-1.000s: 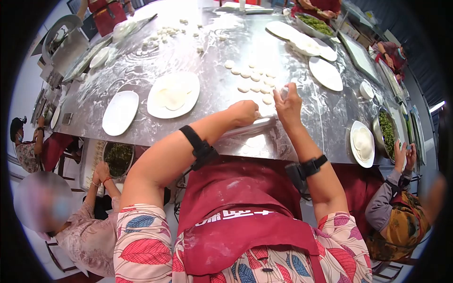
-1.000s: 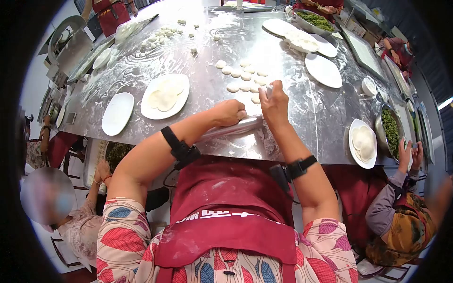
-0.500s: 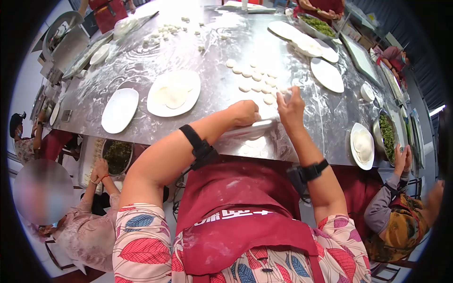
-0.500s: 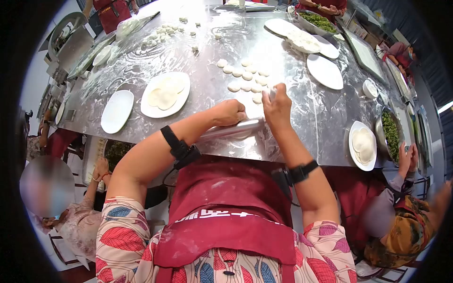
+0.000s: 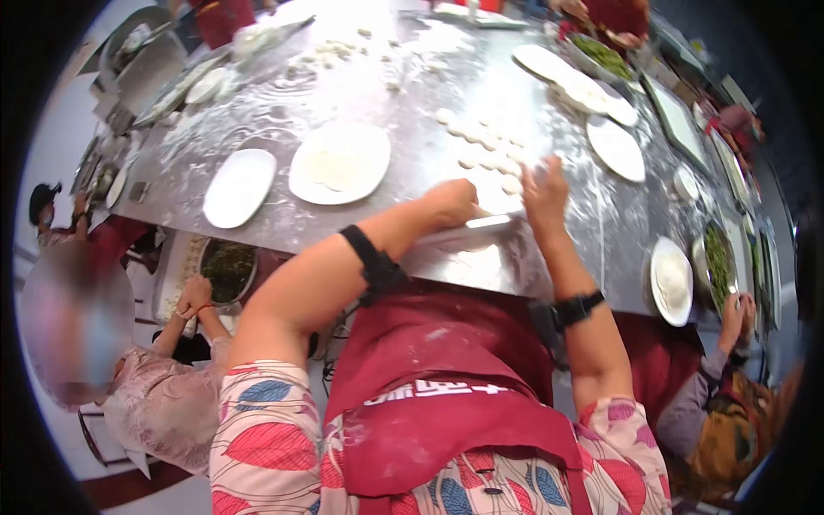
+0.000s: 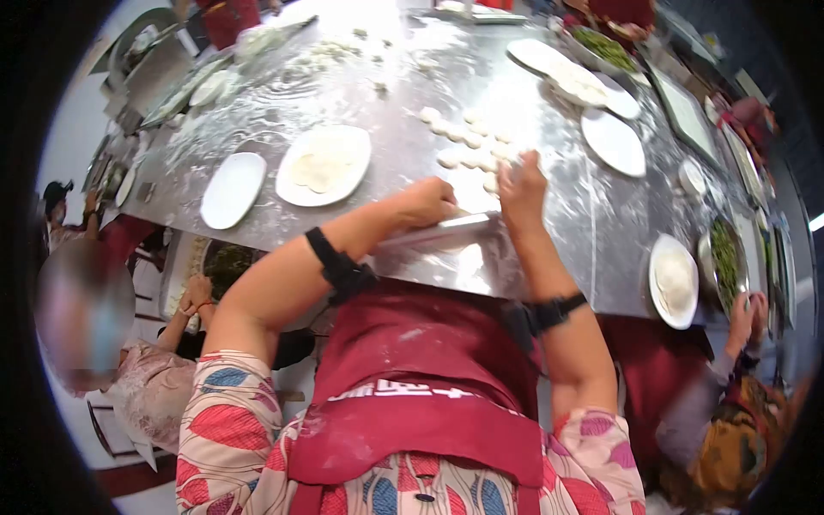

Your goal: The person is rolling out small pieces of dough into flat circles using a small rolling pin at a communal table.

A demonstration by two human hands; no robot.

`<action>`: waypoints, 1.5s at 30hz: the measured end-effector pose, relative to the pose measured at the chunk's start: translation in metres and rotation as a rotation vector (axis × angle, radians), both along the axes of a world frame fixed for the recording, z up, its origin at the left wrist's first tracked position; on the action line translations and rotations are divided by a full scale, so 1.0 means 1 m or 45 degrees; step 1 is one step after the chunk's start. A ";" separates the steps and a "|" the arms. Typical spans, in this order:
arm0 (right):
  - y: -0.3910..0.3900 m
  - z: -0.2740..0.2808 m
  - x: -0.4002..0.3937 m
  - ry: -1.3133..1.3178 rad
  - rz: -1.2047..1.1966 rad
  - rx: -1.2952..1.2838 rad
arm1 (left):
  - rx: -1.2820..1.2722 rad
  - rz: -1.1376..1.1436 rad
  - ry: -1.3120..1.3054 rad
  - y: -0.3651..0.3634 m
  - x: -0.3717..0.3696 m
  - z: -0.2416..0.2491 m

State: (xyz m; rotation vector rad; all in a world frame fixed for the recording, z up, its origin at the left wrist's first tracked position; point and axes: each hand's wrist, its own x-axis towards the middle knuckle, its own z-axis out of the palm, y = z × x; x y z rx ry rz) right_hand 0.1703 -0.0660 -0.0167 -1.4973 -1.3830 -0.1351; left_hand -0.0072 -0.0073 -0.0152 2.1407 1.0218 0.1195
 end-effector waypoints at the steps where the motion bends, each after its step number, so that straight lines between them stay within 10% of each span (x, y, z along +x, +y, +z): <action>1: -0.005 0.000 0.001 -0.059 0.011 0.039 | -0.041 -0.019 0.003 -0.003 -0.002 0.005; 10: -0.113 0.004 -0.027 0.497 0.098 -0.149 | -0.281 -0.081 -0.241 0.000 -0.057 0.028; 21: -0.110 0.000 -0.023 0.473 0.144 -0.091 | 0.127 0.863 -0.232 0.120 -0.208 0.058; 30: -0.107 -0.011 -0.018 0.417 0.083 -0.030 | 0.402 0.358 0.033 0.113 -0.097 0.032; 45: -0.111 0.006 -0.018 0.350 0.149 0.023 | 0.353 0.363 0.243 0.141 0.038 -0.009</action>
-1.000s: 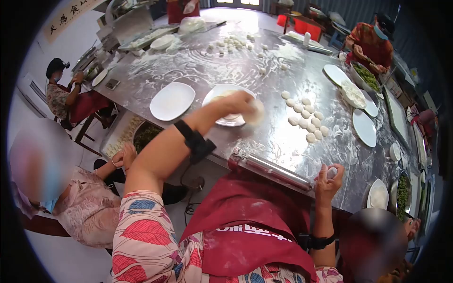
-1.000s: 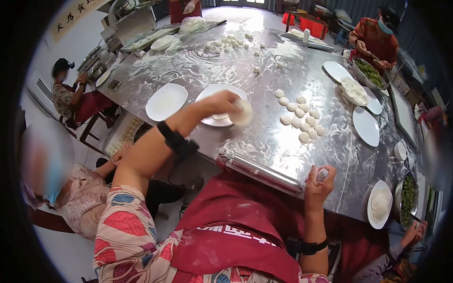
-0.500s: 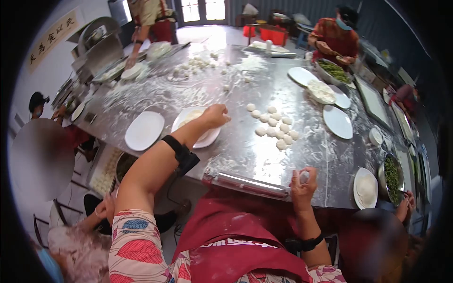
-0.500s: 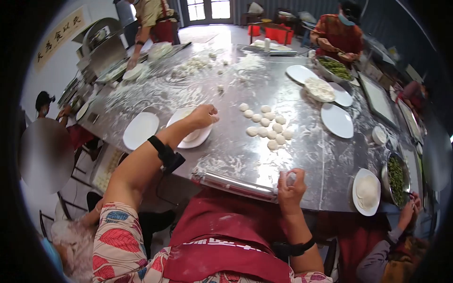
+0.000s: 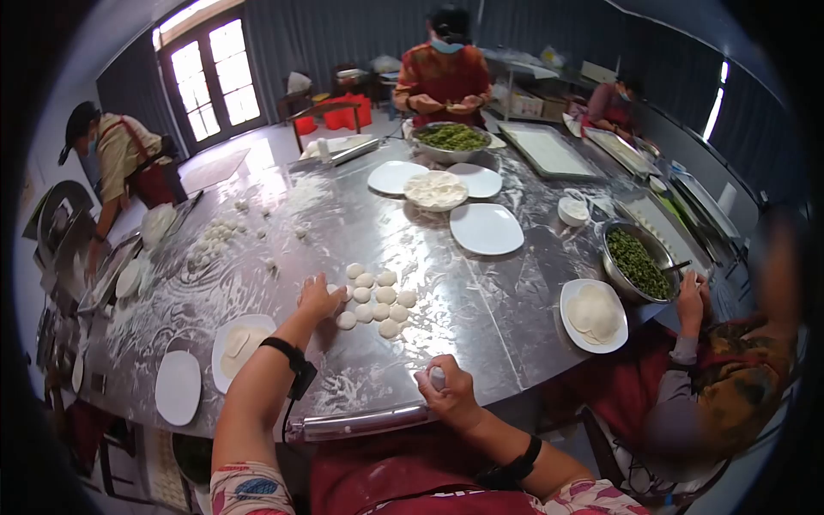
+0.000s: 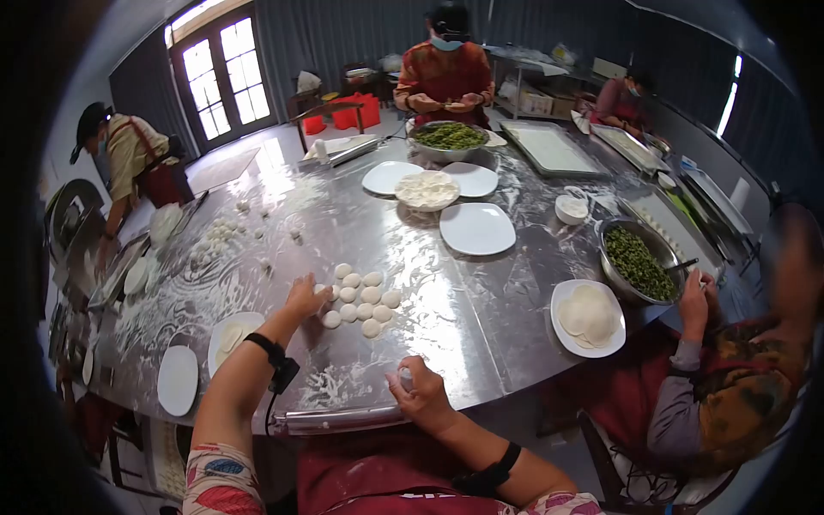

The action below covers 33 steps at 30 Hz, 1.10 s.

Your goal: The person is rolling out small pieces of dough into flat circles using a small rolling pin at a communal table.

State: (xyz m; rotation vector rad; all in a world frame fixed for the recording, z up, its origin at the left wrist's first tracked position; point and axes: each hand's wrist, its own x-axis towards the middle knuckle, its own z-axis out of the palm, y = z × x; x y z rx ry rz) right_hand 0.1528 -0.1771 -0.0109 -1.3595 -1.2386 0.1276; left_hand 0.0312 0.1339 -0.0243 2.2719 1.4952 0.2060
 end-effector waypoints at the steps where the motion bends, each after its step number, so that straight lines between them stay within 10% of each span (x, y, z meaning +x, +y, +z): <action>1: 0.001 -0.001 0.001 -0.036 -0.009 0.014 | -0.017 -0.050 -0.008 -0.003 0.003 -0.001; 10: 0.004 -0.007 0.004 -0.105 -0.003 -0.029 | 0.470 -0.607 0.012 -0.110 0.041 0.029; 17: 0.017 0.029 0.038 0.247 0.497 -0.733 | -0.102 -0.796 -0.223 -0.173 -0.021 0.074; 20: 0.051 0.029 0.085 0.177 0.653 -0.365 | -0.120 -0.704 -0.196 -0.203 -0.064 0.075; 27: 0.183 0.044 0.216 -0.112 -0.217 -0.552 | 0.182 -0.587 -0.473 -0.223 -0.096 0.038; 33: 0.273 0.050 0.270 -0.677 -0.296 -0.594 | 0.326 -0.617 -0.484 -0.216 -0.093 0.033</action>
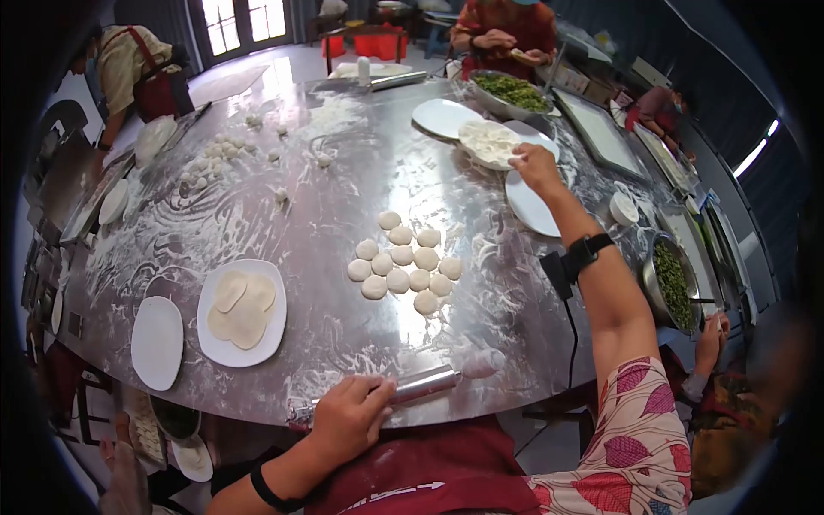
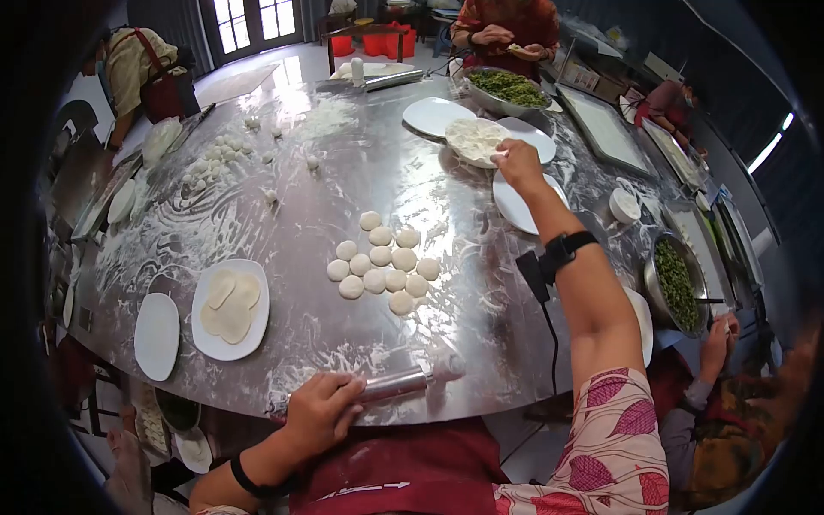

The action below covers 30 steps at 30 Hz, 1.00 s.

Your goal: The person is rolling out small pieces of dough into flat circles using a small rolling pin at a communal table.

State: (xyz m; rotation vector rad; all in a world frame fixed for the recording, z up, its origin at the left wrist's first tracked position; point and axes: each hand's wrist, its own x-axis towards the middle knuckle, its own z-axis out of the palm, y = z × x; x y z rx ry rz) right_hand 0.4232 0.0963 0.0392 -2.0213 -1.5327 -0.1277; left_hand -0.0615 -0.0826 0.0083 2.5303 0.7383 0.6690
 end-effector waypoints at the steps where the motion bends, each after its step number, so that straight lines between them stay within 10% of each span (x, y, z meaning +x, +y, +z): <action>1: 0.014 -0.001 0.005 -0.024 0.031 -0.038 | -0.006 -0.002 0.004 0.001 0.000 0.000; 10: 0.094 -0.016 0.021 -0.268 0.117 -0.421 | 0.009 -0.046 0.004 0.012 -0.001 -0.010; 15: 0.137 -0.045 0.086 -0.946 0.044 -0.124 | 0.067 -0.063 0.009 0.015 -0.003 -0.011; 19: 0.078 0.012 0.001 0.370 0.202 -0.311 | 0.122 -0.024 -0.049 0.008 -0.006 -0.021; 22: 0.025 0.023 -0.069 0.764 0.567 -0.536 | 0.253 0.000 -0.077 0.002 -0.008 -0.028; 30: -0.090 0.015 -0.241 0.434 1.203 -1.020 | 0.411 -0.029 -0.133 -0.006 -0.011 -0.035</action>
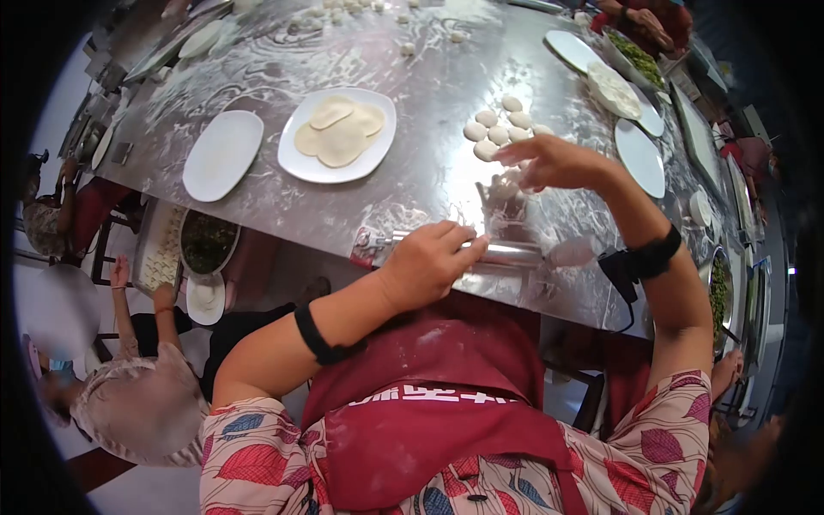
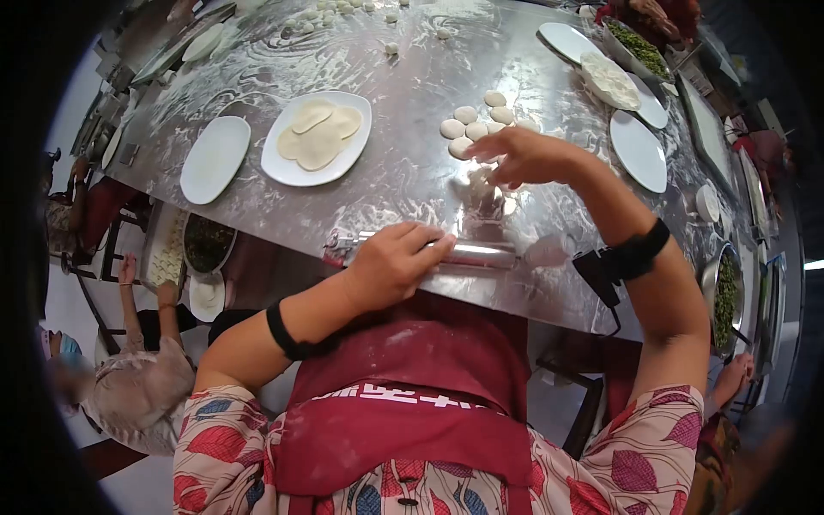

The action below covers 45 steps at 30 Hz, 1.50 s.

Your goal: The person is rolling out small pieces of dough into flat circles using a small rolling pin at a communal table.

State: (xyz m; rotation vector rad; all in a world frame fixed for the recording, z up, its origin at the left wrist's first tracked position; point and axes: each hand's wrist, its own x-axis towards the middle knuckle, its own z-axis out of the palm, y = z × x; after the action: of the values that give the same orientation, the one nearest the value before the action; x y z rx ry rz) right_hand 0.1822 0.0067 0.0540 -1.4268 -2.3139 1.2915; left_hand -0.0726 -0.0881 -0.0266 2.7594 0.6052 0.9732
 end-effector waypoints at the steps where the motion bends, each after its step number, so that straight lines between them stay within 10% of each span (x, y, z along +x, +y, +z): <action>1: -0.009 0.007 -0.009 0.033 0.009 -0.038 | -0.019 0.004 0.015 -0.002 -0.001 0.000; 6: -0.035 0.020 -0.025 -0.166 -0.315 0.660 | -0.028 0.009 0.016 -0.005 -0.003 0.000; 10: -0.050 0.001 -0.015 -0.286 0.043 0.576 | -0.035 0.010 0.025 -0.004 -0.003 0.000; 23: -0.148 -0.058 -0.003 0.938 -0.944 0.795 | -0.667 0.122 0.175 0.009 0.006 0.021; 33: -0.161 -0.066 -0.013 0.944 -1.155 0.809 | -0.992 0.985 0.263 0.166 0.082 0.024; 45: -0.165 -0.073 -0.012 1.000 -1.173 0.789 | -1.048 0.853 0.227 0.191 0.074 0.025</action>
State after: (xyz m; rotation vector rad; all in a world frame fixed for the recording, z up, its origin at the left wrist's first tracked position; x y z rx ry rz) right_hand 0.1705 -0.1585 -0.0190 -1.1827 -1.1227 0.5841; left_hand 0.0019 0.1026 -0.0016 1.9153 1.5908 0.3860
